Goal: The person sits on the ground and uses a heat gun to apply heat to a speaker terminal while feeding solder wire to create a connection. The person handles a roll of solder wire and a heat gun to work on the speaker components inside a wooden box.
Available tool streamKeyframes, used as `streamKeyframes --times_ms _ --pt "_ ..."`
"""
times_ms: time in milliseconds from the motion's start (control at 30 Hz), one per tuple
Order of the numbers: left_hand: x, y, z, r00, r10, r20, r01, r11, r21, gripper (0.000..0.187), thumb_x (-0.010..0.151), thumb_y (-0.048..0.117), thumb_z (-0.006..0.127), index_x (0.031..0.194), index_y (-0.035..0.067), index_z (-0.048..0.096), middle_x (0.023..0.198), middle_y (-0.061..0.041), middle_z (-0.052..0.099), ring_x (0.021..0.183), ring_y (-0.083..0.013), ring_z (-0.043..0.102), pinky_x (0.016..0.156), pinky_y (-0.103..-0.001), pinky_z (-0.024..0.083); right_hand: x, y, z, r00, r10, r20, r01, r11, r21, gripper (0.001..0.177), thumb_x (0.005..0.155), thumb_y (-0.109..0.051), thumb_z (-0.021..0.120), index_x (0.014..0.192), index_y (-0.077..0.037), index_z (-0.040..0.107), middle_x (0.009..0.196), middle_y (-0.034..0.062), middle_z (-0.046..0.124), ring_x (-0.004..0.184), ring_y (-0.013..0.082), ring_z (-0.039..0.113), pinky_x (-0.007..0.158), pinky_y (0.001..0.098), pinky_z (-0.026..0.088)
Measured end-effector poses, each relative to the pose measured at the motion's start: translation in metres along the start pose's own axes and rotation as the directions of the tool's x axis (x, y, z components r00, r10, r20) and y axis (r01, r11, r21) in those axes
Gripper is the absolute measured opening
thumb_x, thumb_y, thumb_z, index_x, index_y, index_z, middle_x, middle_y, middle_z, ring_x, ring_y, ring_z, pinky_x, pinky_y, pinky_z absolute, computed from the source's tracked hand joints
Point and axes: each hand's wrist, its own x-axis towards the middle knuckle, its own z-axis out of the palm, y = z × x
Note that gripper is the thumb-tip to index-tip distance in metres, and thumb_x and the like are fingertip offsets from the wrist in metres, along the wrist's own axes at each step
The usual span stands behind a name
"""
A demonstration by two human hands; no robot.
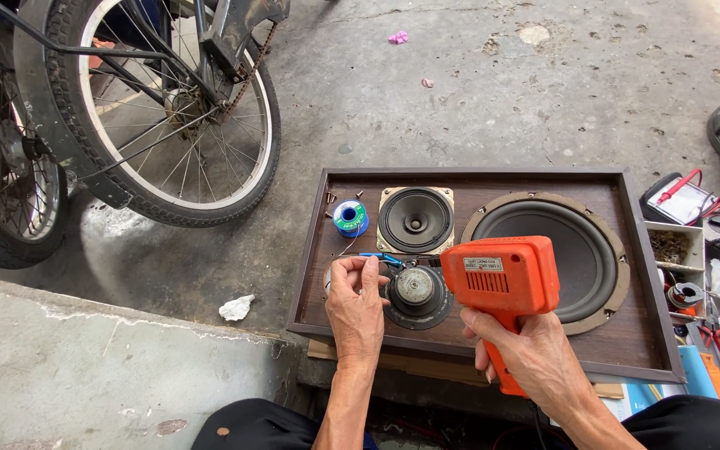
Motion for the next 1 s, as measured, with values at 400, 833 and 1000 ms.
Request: streamKeyframes --times_ms 400,833,1000 --pt "-0.012 -0.015 0.006 0.963 0.271 -0.008 -0.265 0.948 0.175 0.018 0.104 0.034 0.074 0.100 0.017 0.071 0.085 0.007 0.085 0.080 -0.0091 0.080 0.079 -0.030 0.062 0.001 0.001 -0.002 1.000 -0.003 -0.005 0.003 1.000 -0.017 0.023 0.098 -0.012 0.077 0.109 0.008 0.080 0.083 0.0277 0.076 0.052 0.0331 0.061 0.049 0.0443 0.054" --pt "-0.012 -0.024 0.014 0.903 0.430 -0.020 -0.395 0.845 0.360 0.017 0.111 0.034 0.063 0.110 0.018 0.060 0.093 0.010 0.089 0.088 -0.0126 0.088 0.070 -0.034 0.065 0.003 0.004 0.000 1.000 -0.009 -0.011 0.009 0.999 -0.051 0.022 0.099 -0.012 0.078 0.107 0.008 0.081 0.079 0.0275 0.077 0.051 0.0326 0.061 0.049 0.0437 0.055" --pt "-0.009 -0.034 0.017 0.852 0.523 -0.029 -0.460 0.773 0.437 0.015 0.111 0.030 0.067 0.107 0.018 0.061 0.081 0.009 0.082 0.067 -0.0145 0.081 0.058 -0.034 0.060 0.005 0.006 0.001 1.000 -0.004 -0.018 0.002 0.995 -0.101 0.023 0.099 -0.014 0.079 0.106 0.007 0.083 0.072 0.0282 0.076 0.049 0.0314 0.059 0.050 0.0419 0.055"
